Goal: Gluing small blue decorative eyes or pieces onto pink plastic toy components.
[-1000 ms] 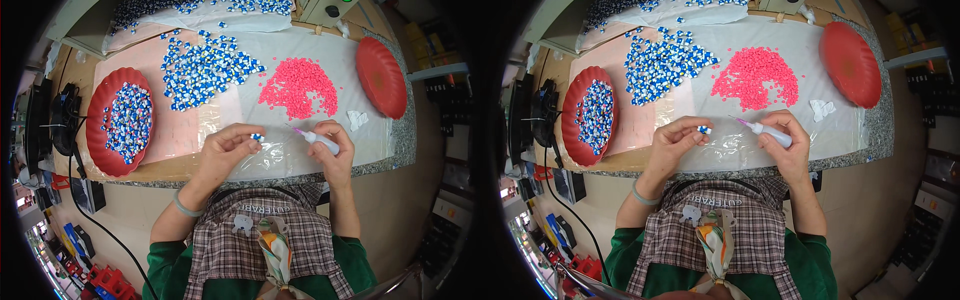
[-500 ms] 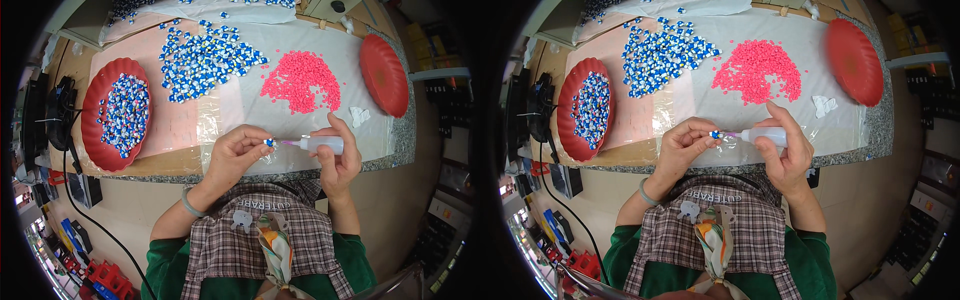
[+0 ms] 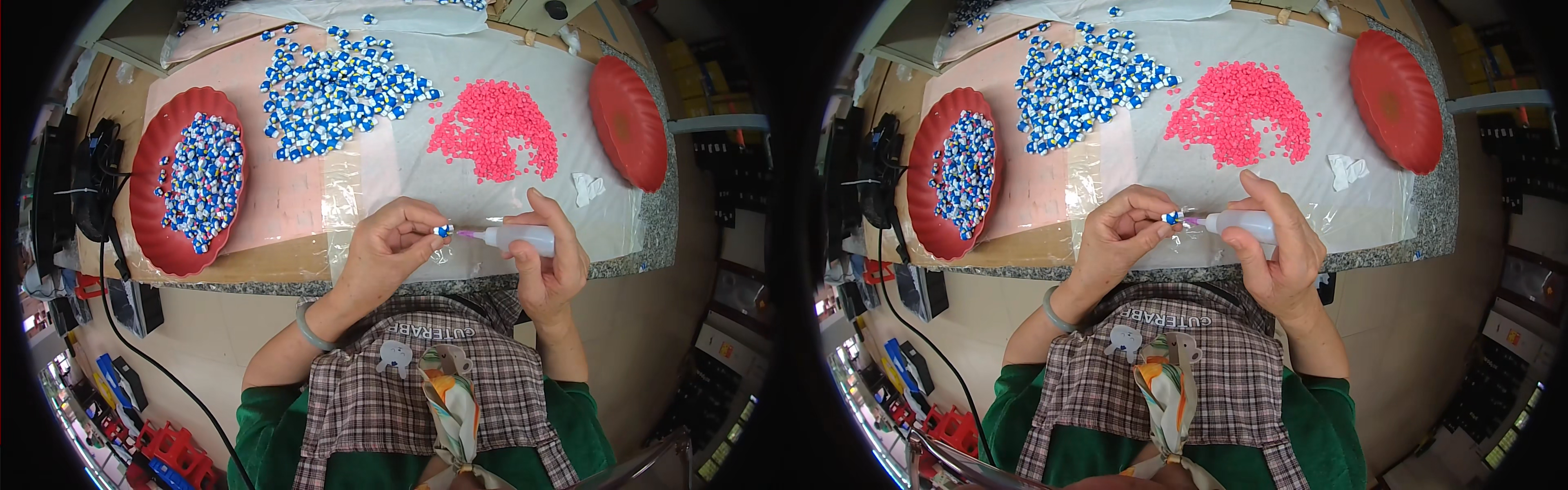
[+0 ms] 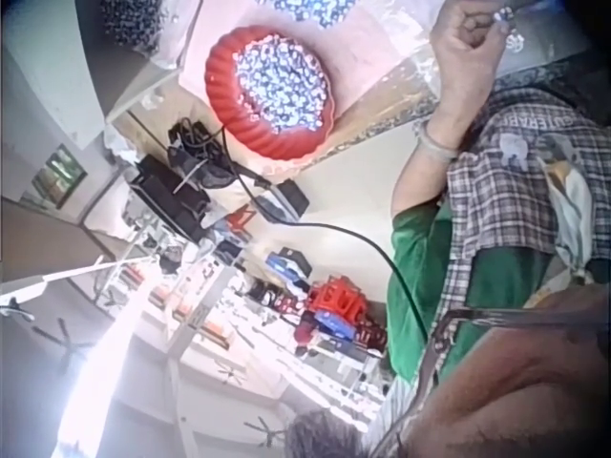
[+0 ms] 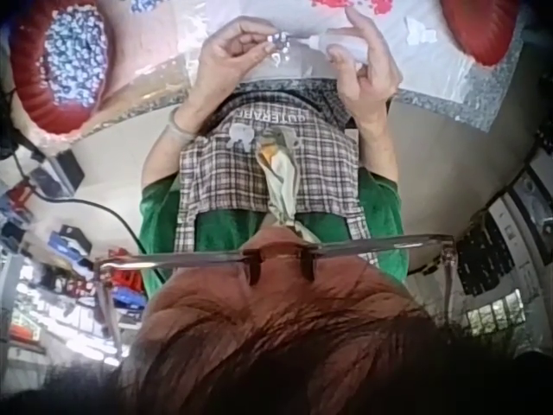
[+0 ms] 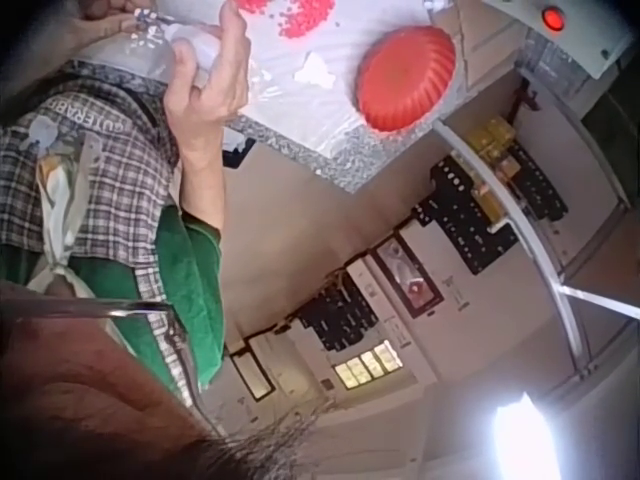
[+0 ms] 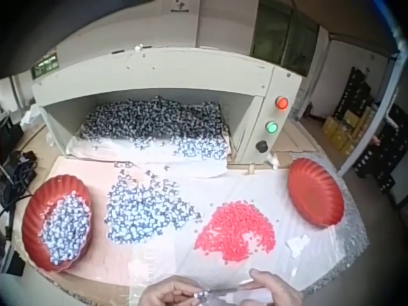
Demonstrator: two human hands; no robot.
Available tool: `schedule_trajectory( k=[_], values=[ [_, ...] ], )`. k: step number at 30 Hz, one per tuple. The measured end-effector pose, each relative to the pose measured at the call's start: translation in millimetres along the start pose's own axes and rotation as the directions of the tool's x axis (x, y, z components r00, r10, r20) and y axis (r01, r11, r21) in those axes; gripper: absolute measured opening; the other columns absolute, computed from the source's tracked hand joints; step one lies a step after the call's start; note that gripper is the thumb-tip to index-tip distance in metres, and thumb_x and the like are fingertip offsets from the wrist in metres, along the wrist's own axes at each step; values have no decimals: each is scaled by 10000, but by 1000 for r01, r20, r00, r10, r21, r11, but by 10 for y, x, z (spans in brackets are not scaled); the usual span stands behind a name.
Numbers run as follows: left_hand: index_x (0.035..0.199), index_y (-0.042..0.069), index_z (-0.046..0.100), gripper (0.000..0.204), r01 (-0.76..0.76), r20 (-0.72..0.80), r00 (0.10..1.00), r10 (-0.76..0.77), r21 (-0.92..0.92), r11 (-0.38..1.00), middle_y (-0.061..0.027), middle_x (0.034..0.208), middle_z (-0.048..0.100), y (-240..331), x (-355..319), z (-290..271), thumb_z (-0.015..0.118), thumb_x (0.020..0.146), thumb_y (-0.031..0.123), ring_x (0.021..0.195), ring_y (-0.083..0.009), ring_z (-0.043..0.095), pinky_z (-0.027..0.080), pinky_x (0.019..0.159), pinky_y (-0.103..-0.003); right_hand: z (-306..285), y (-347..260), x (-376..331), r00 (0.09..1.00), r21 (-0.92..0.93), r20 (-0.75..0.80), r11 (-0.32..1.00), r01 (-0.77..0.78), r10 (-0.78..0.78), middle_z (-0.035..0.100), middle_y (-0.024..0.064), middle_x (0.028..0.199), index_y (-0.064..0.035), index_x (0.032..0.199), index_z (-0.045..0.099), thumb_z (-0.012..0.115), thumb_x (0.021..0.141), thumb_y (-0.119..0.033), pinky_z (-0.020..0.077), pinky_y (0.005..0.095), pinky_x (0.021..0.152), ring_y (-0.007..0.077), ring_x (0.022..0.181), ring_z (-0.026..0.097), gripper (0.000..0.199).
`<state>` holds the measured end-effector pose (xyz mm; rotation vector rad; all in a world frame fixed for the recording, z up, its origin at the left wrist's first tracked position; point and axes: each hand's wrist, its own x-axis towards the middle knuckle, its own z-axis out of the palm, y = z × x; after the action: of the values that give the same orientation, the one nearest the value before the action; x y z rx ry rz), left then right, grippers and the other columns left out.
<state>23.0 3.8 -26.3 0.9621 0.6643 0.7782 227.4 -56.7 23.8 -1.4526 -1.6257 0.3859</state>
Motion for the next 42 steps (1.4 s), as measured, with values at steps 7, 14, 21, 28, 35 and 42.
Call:
schedule_trajectory(
  k=[7, 14, 21, 28, 35, 42],
  values=[
    [1075, -57, 590, 194, -6, 8, 1000, 6, -12, 1000, -111, 1121, 576, -12, 0, -9, 606, 886, -102, 1028, -174, 637, 544, 924, -289, -14, -76, 36, 999, -2, 42, 1000, -22, 22, 685, 175, 1014, 45, 1224, 568, 732, 853, -155, 550, 312, 675, 236, 781, 700, 453],
    [1073, -59, 591, 191, -9, 16, 1000, 10, -20, 1000, -111, 1113, 578, -10, 11, -12, 610, 887, -96, 1028, -179, 637, 550, 925, -299, -27, -21, 26, 989, 115, 16, 983, -145, 144, 689, 166, 954, 26, 1188, 577, 735, 848, -106, 544, 295, 662, 200, 768, 684, 397],
    [1082, -65, 592, 199, -24, 14, 1000, 24, -5, 1000, -116, 1117, 574, 6, -22, -30, 610, 887, -96, 1025, -184, 639, 554, 922, -304, -28, 294, 135, 869, 715, 203, 539, -446, 451, 602, 97, 909, -8, 1054, 538, 725, 799, -15, 495, 257, 608, 154, 743, 623, 317],
    [1085, -61, 591, 197, -37, -25, 999, 37, 7, 999, -120, 1114, 570, 17, -86, -63, 598, 892, -98, 1031, -191, 629, 556, 922, -323, 63, 537, 220, 842, 518, 228, 672, -530, 489, 589, 68, 894, -16, 1009, 569, 686, 799, 40, 499, 278, 695, 172, 779, 633, 247],
    [1051, -42, 596, 174, -67, -60, 996, 66, -5, 998, -96, 1089, 580, 30, -132, -103, 609, 886, -98, 1009, -168, 639, 555, 901, -284, 158, 463, 487, 964, -202, 263, 979, 29, 26, 582, 80, 866, -50, 928, 676, 686, 665, 91, 495, 317, 664, 220, 804, 627, 298],
    [1081, -48, 591, 191, -82, -66, 994, 83, 23, 996, -114, 1119, 570, 85, -158, -178, 599, 895, -86, 1020, -187, 632, 551, 904, -317, 78, 467, 598, 890, -300, 456, 939, 168, -14, 590, 63, 878, -60, 912, 662, 696, 663, 68, 506, 354, 641, 241, 761, 636, 282]
  ],
)
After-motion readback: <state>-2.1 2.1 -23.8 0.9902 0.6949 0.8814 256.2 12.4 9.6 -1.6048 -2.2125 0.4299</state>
